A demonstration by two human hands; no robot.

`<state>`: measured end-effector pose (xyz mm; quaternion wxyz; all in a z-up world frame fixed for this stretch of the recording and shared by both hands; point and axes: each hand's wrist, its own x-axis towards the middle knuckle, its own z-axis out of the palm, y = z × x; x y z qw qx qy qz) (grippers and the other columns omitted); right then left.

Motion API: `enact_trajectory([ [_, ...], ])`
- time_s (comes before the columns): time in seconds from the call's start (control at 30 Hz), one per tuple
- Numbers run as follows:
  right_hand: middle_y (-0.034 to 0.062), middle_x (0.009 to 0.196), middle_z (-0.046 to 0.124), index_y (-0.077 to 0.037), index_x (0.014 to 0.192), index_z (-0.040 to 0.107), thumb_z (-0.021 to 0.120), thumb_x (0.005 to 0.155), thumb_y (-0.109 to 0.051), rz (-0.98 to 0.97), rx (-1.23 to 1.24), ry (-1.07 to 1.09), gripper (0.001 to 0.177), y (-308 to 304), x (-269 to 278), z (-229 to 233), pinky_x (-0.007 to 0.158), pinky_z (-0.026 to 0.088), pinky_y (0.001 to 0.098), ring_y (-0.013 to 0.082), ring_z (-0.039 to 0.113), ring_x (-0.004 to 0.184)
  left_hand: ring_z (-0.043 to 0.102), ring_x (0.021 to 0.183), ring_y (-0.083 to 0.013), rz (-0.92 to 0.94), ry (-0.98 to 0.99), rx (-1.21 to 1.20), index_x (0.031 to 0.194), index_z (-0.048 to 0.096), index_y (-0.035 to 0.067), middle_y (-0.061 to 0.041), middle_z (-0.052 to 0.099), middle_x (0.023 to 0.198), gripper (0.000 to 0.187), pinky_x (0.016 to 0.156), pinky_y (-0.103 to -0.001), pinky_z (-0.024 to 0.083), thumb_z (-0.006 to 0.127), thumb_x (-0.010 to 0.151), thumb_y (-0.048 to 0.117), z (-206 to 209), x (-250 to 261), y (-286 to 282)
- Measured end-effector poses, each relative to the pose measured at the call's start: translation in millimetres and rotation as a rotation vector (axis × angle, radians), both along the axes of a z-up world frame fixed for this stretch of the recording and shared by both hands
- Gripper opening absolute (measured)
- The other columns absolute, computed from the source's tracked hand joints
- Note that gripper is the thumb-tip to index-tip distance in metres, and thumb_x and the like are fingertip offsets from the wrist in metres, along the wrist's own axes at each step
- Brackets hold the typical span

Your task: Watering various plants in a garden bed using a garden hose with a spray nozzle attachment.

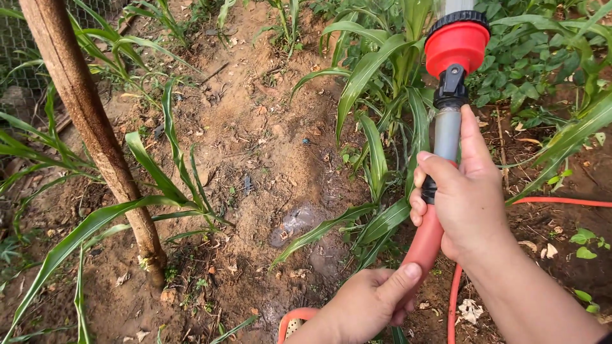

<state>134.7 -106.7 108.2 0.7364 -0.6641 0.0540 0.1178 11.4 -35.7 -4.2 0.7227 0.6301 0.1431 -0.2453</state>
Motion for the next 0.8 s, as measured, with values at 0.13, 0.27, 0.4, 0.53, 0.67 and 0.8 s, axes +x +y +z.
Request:
enact_trajectory([
  [0.13,0.0092,0.068,0.044,-0.048,0.166,0.020,0.053,0.096,-0.006,0.003,-0.006,0.018,0.088,4,-3,-10,0.034,0.033,0.0343,0.0192,0.037,0.040,0.054,0.055,-0.0079,0.037,0.052,0.034,0.077,0.064,0.014,0.001,0.060,0.065,0.060,0.059,-0.021,0.046,0.052,0.101,0.067,-1,-9,3],
  [0.27,0.0079,0.067,0.043,-0.048,0.166,0.019,0.054,0.096,-0.007,0.012,0.001,0.061,0.088,9,-7,-18,0.033,0.033,0.0342,0.0187,0.038,0.040,0.053,0.053,-0.0083,0.051,0.094,0.108,0.076,0.064,0.014,0.001,0.061,0.064,0.061,0.062,-0.023,0.047,0.051,0.099,0.069,9,-18,9],
  [0.4,0.0057,0.065,0.042,-0.051,0.164,0.025,0.054,0.095,-0.008,0.011,0.008,0.119,0.086,17,-9,-31,0.035,0.032,0.0327,0.0184,0.037,0.040,0.051,0.052,-0.0090,0.059,0.124,0.150,0.073,0.062,0.018,0.001,0.058,0.059,0.061,0.065,-0.023,0.045,0.050,0.099,0.072,15,-27,17],
  [0.53,0.0050,0.068,0.042,-0.048,0.157,0.035,0.054,0.094,-0.005,0.002,0.004,0.148,0.078,25,-11,-40,0.036,0.032,0.0318,0.0178,0.036,0.043,0.051,0.054,-0.0090,0.076,0.155,0.173,0.076,0.063,0.018,0.003,0.058,0.063,0.060,0.065,-0.024,0.045,0.049,0.097,0.072,14,-32,24],
  [0.67,0.0053,0.070,0.042,-0.041,0.147,0.041,0.050,0.099,-0.005,0.000,-0.033,0.216,0.061,36,-12,-45,0.040,0.033,0.0331,0.0196,0.036,0.045,0.052,0.058,-0.0130,0.055,0.164,0.284,0.071,0.059,0.018,0.002,0.057,0.060,0.064,0.074,-0.026,0.043,0.044,0.096,0.075,21,-35,39],
  [0.8,0.0044,0.073,0.040,-0.041,0.146,0.040,0.051,0.100,-0.006,-0.013,-0.037,0.222,0.059,56,-13,-46,0.042,0.034,0.0330,0.0182,0.036,0.047,0.055,0.063,-0.0100,0.127,0.179,0.255,0.075,0.063,0.019,0.004,0.061,0.066,0.056,0.068,-0.025,0.044,0.054,0.092,0.072,16,-40,54],
])
